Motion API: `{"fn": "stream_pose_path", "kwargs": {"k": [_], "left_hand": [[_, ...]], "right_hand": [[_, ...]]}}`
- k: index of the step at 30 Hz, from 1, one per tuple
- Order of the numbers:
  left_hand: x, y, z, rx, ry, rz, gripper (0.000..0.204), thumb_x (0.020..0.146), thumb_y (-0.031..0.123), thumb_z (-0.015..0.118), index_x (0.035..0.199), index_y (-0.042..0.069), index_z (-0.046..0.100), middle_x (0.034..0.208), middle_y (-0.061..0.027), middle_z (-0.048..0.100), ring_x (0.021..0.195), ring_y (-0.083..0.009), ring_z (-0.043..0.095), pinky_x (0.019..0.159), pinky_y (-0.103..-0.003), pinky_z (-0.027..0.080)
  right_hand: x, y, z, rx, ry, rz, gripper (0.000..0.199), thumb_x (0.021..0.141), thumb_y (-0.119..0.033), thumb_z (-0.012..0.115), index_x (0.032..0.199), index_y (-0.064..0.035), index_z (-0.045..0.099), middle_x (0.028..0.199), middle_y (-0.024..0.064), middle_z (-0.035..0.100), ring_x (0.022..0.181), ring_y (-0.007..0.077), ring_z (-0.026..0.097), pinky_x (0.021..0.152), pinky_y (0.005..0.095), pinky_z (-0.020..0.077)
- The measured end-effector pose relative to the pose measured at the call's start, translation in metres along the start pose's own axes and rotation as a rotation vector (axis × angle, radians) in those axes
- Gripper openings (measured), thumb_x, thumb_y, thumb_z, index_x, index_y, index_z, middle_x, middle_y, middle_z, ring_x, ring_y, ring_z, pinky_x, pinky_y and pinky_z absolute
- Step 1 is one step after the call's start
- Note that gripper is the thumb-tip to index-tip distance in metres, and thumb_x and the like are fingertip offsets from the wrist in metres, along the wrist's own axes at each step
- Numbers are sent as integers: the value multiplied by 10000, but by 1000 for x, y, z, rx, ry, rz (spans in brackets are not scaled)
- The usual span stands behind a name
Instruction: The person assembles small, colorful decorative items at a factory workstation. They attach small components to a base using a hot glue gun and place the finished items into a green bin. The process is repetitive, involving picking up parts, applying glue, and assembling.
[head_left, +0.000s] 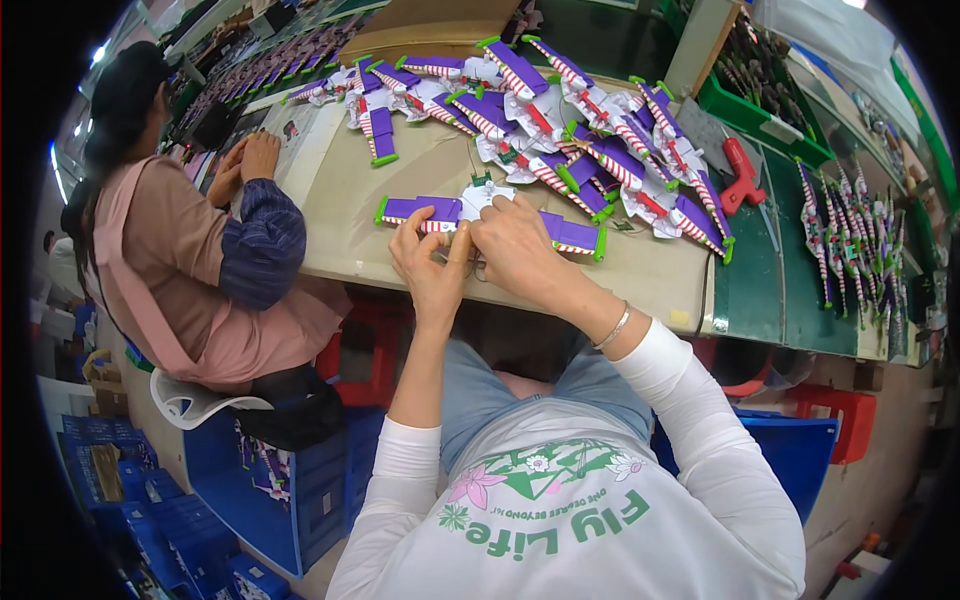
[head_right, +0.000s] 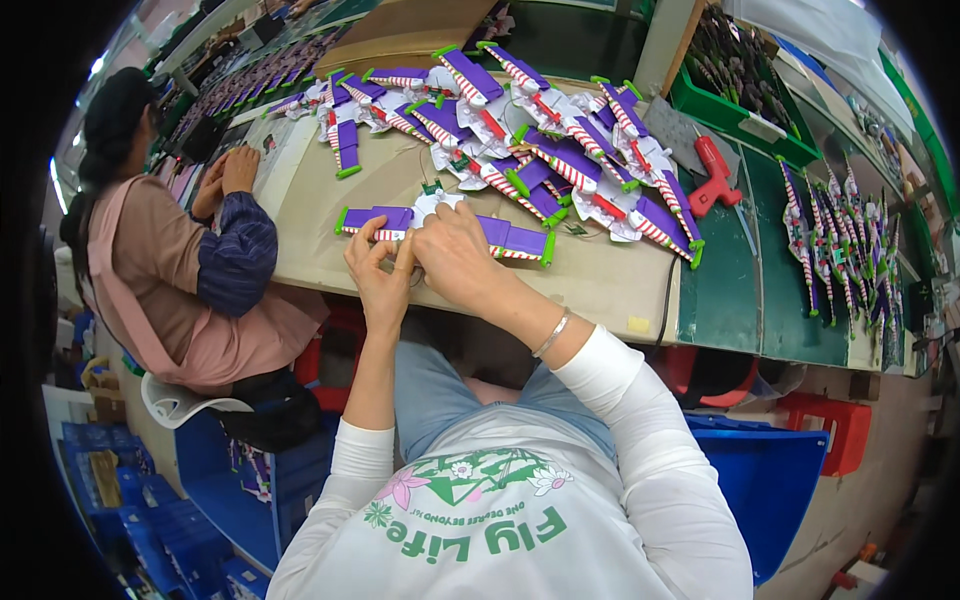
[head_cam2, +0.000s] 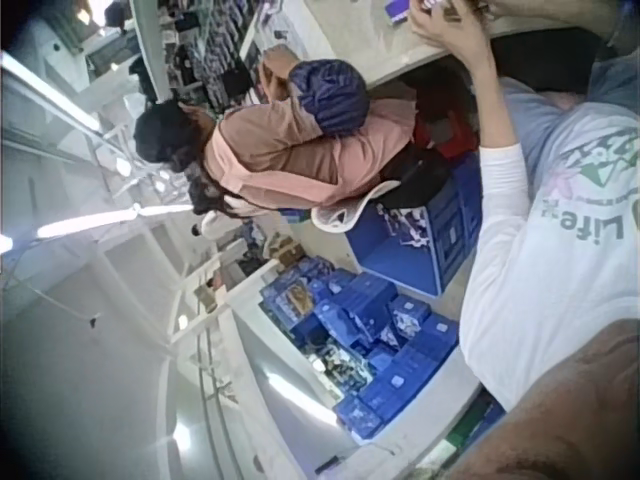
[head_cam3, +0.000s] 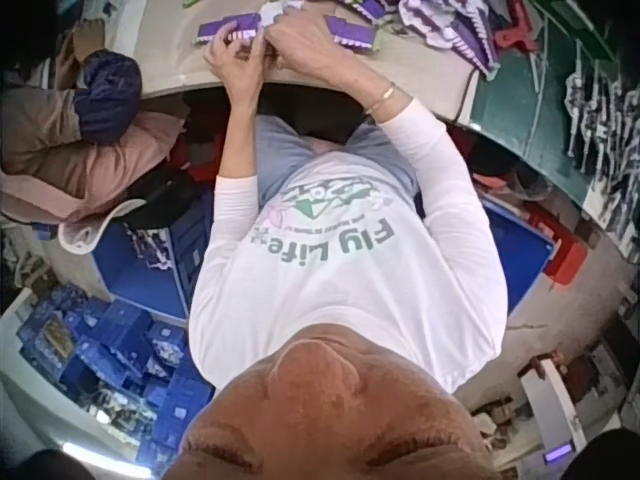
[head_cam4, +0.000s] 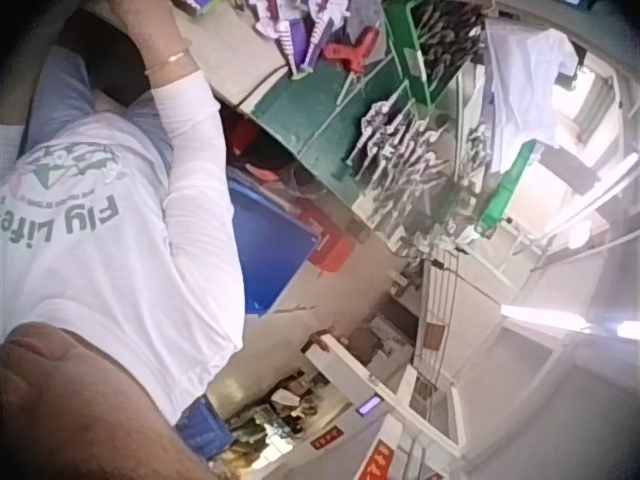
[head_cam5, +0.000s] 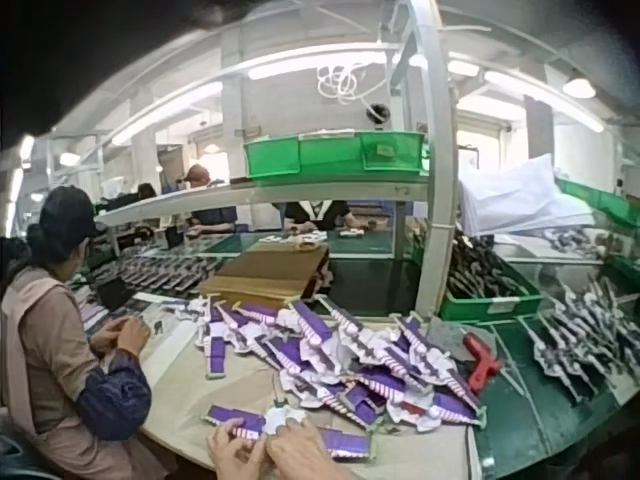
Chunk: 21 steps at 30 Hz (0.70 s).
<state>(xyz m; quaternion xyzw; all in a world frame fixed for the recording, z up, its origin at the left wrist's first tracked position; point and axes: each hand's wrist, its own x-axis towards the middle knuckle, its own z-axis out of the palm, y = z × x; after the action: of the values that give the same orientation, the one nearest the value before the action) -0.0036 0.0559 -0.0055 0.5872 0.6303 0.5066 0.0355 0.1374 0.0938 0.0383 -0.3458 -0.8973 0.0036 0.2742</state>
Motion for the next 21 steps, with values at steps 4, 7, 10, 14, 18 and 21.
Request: {"fn": "stream_pose_path", "kwargs": {"k": [4,7,10,14,18,21], "left_hand": [[-3,1,2,-8,-11,48,319,849,212,730,655,17,569,1254,-125,588,1211,-327,441,1036,-465,301],[-2,-2,3,-35,-35,44,319,852,199,725,649,15,563,1263,-127,588,1216,-327,441,1041,-461,302],[3,-2,4,-42,-55,47,317,849,198,730,649,14,566,1261,-128,594,1215,-324,445,1044,-458,305],[8,-5,-1,-61,-72,31,333,828,206,748,630,16,558,1260,-130,601,1214,-320,453,1049,-451,309],[5,-4,-2,-44,-76,9,324,820,220,746,668,18,542,1272,-138,584,1212,-335,445,1048,-458,305],[2,-6,3,-46,-84,83,270,842,208,716,772,18,538,1291,-140,555,1209,-347,429,1044,-466,299]], "right_hand": [[8,3,-4,40,-93,-15,163,558,-108,780,671,-39,683,673,142,658,754,302,640,728,410,447],[11,5,-5,84,-159,6,156,544,-123,792,625,-49,682,657,145,661,739,305,658,710,415,457],[14,4,-1,68,-121,3,136,544,-112,789,601,-56,679,665,156,662,728,329,659,701,418,468],[10,19,7,193,-146,59,108,585,-89,757,612,-40,665,669,166,655,698,386,639,697,435,476],[-6,17,1,439,38,111,87,652,-53,676,678,21,639,703,194,613,732,379,589,685,466,459],[-2,11,3,266,24,74,57,620,-26,681,664,4,659,710,206,630,758,375,598,700,464,468]]}}
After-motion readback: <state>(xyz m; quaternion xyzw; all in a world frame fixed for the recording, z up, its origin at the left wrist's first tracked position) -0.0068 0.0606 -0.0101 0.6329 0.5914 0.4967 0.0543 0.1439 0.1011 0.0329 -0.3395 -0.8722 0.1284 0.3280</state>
